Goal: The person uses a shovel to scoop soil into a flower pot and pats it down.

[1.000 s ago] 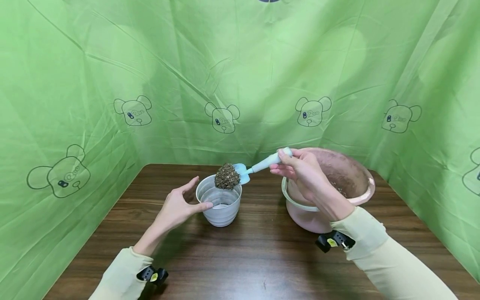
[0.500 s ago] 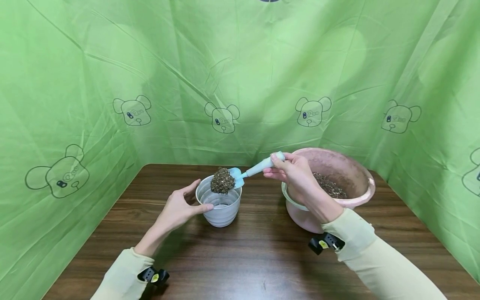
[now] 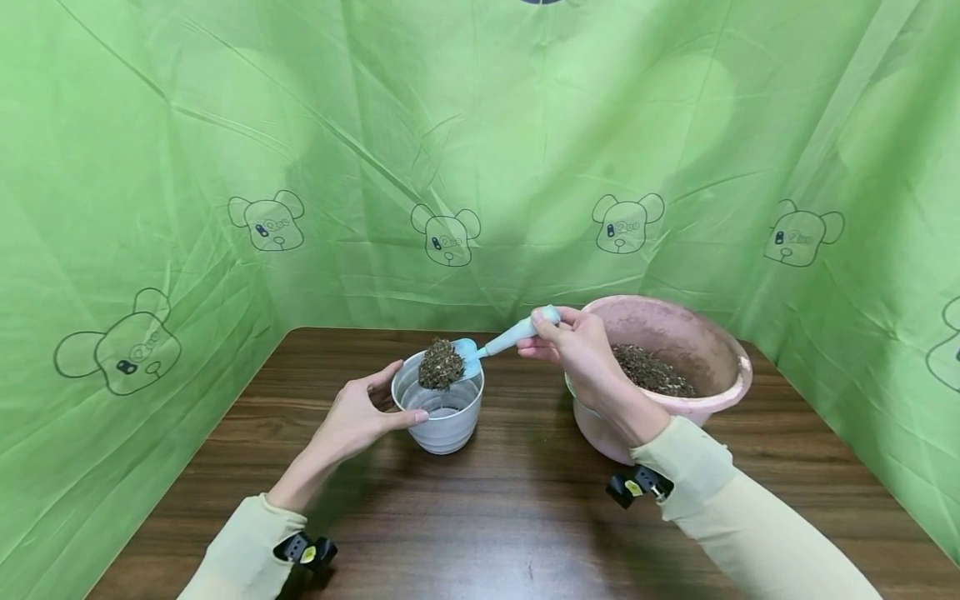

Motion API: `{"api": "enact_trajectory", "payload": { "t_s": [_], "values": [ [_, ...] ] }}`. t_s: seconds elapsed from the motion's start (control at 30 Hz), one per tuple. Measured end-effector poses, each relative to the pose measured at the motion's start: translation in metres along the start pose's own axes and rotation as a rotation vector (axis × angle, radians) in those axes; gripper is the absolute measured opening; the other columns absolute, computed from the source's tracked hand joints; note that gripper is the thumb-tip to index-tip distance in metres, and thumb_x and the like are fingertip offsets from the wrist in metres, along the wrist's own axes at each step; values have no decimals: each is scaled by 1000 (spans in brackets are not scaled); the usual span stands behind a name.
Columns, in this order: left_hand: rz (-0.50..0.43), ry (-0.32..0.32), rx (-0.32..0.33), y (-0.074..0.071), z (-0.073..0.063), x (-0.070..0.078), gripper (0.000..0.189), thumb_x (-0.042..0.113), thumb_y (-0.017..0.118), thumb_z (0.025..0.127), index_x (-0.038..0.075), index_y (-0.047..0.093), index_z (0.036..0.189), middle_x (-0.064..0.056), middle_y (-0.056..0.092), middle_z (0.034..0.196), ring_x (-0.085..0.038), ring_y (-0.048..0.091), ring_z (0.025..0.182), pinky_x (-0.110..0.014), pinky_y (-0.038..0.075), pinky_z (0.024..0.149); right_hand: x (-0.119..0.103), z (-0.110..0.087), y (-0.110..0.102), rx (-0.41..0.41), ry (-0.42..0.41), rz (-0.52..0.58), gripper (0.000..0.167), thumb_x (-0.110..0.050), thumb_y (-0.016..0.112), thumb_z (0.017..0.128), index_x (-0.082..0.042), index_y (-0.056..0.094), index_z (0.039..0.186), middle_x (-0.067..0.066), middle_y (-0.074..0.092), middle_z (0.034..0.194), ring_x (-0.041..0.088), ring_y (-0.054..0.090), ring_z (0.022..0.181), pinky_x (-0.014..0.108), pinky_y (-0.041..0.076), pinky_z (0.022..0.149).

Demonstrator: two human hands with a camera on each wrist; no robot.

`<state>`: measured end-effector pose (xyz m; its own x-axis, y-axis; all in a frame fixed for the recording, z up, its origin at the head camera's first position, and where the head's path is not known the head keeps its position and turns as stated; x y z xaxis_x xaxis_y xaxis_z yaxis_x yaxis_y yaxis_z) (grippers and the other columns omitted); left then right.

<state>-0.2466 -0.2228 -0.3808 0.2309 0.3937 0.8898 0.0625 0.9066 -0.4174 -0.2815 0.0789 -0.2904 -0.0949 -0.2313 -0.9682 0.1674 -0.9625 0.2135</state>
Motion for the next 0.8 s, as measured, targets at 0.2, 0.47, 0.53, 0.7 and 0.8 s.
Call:
{"api": "enact_trajectory", "payload": {
  "t_s": [0.2,0.47,0.53,0.7,0.8],
  "values": [
    [-4,-4,-6,0,2,1,100,23,95,80,-3,40,159,-24,55,150,-38,61,129,-38,54,103,4,2,2,19,12,-31,22,-2,58,107,11,55,125,16,71,94,19,75,76,37,63,84],
    [-20,-12,-15,1,4,0,102,22,95,80,-3,38,160,-24,54,151,-38,60,132,-39,52,105,8,4,7,53,13,-78,29,-1,59,107,13,53,131,19,72,96,19,74,73,37,64,81],
    [-19,-12,-12,1,4,0,101,23,95,80,-3,39,160,-24,54,151,-37,60,132,-39,52,105,8,4,8,57,5,-94,30,-2,60,107,14,54,132,20,72,97,19,74,73,37,64,80],
    [-15,-14,-14,1,4,0,100,23,95,80,-2,40,160,-22,54,152,-35,59,133,-40,51,106,8,3,12,53,-54,-155,30,0,61,105,16,56,131,28,71,100,19,74,71,38,65,77],
    [-16,-16,-18,1,3,1,100,23,95,80,-2,40,160,-22,53,153,-36,59,133,-41,51,107,9,4,15,40,-110,-188,26,2,62,104,16,58,125,31,71,99,19,73,69,39,65,75]
  ]
}}
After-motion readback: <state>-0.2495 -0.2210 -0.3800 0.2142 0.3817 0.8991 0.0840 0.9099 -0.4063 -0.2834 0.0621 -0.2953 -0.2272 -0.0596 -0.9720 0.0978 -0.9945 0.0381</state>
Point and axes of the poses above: each hand's wrist, its own z-axis towards the middle knuckle, its own y-axis out of the palm, x = y × z, the point moved 4 cm from there along z, towards the middle knuckle
